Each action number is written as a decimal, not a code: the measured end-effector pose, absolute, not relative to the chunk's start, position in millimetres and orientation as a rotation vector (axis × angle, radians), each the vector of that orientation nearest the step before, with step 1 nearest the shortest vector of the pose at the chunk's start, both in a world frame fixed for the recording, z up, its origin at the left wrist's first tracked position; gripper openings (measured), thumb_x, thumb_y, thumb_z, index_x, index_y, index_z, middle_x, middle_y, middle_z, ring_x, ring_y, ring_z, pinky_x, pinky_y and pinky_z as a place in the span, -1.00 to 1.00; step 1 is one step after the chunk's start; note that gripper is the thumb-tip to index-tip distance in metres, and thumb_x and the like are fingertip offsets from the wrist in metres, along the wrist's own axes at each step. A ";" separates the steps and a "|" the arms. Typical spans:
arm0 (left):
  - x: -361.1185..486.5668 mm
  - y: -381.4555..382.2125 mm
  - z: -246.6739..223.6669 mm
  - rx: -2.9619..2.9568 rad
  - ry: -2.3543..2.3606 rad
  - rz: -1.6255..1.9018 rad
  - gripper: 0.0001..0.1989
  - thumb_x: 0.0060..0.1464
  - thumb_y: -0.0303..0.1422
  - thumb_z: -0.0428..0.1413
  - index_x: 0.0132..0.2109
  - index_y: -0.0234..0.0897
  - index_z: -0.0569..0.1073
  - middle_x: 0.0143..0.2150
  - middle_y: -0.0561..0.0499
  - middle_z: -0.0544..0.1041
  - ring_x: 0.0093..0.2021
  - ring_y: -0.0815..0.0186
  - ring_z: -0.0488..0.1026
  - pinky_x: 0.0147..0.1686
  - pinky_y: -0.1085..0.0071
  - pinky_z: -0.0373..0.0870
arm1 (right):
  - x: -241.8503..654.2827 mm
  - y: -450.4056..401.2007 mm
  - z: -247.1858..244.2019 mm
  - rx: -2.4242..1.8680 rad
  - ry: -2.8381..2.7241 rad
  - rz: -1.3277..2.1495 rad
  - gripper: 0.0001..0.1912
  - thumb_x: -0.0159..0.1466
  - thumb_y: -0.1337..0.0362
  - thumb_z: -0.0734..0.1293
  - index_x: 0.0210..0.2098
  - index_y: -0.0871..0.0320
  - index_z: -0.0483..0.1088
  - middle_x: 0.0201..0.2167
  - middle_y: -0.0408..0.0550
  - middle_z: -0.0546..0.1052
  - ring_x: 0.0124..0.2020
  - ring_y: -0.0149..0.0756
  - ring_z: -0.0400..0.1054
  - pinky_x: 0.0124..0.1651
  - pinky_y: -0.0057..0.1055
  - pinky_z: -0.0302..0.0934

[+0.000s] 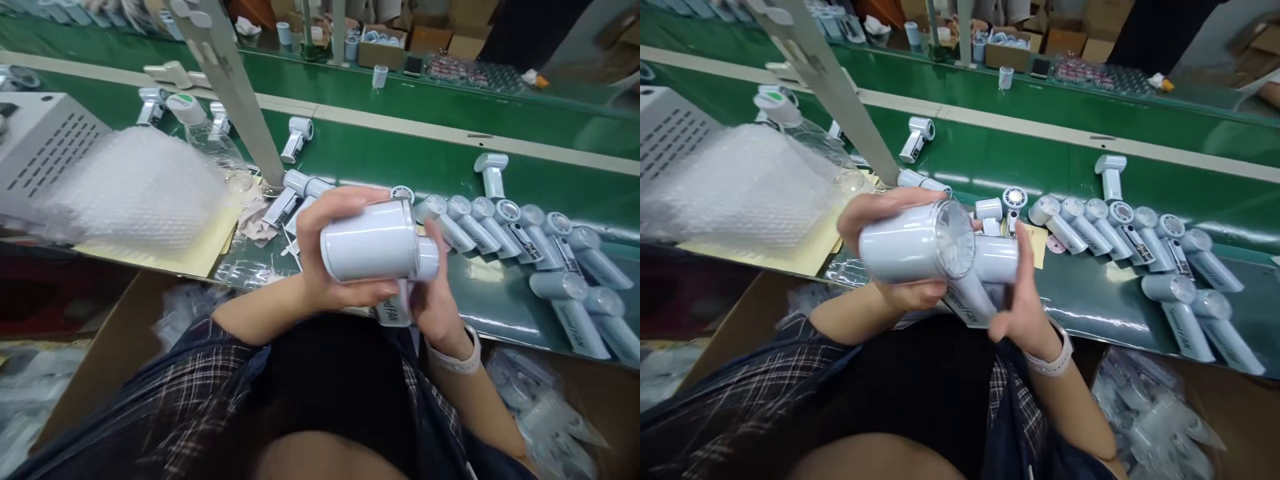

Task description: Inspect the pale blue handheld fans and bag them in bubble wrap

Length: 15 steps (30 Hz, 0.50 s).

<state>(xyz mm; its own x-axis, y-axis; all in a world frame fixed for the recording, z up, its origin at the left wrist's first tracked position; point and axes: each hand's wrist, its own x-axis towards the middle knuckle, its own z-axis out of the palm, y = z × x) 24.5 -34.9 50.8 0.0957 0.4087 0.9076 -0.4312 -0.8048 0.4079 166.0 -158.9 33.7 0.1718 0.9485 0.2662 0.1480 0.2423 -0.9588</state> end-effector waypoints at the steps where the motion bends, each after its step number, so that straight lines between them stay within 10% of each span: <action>1: 33.6 -42.0 47.8 1.759 -0.003 1.734 -0.26 0.19 0.07 0.35 0.36 0.05 0.25 0.19 -0.09 0.52 0.20 0.00 0.59 0.21 -0.06 0.60 | 169.5 -162.8 31.5 -1.212 -1.360 0.840 0.46 0.08 -0.63 0.41 0.68 -0.07 -0.19 0.65 0.15 0.09 0.56 0.26 0.21 0.51 0.14 0.30; 8: 15.5 -14.4 15.5 2.540 0.587 0.916 -0.54 0.28 -0.05 0.31 0.21 -0.12 0.51 0.54 -0.23 0.29 0.65 -0.28 0.04 0.58 -0.43 0.04 | 306.1 -223.6 -0.7 -2.175 -1.326 0.248 0.19 0.18 -0.17 0.58 0.62 0.10 0.13 0.22 0.28 0.59 0.06 0.23 0.60 0.08 0.08 0.53; 11: -9.6 12.5 -5.9 2.534 1.071 0.888 -0.86 0.28 -0.27 0.27 -0.10 -0.22 0.55 0.46 -0.26 0.38 0.60 -0.24 0.14 0.56 -0.40 0.12 | 363.3 -257.3 -22.2 -2.338 -1.439 -0.093 -0.06 0.26 -0.16 0.52 0.50 0.17 0.36 0.21 0.44 0.55 0.18 0.50 0.50 0.16 0.40 0.40; 15: -21.1 23.4 -22.0 2.533 1.192 0.833 -0.69 0.25 -0.20 0.29 -0.40 -0.21 0.44 0.34 -0.30 0.50 0.45 -0.23 0.36 0.47 -0.35 0.32 | 403.5 -292.4 -37.5 -2.406 -1.385 -0.534 -0.28 0.22 -0.13 0.60 0.29 0.00 0.59 0.51 0.51 0.26 0.49 0.82 0.12 0.28 0.68 0.09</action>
<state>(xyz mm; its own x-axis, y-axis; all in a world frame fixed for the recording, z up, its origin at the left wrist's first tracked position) -21.1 23.4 -22.0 0.5103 0.7616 0.3996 0.6367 -0.6469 0.4197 403.5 -292.4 -37.5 0.4620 0.7553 0.4648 0.8719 -0.4827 -0.0824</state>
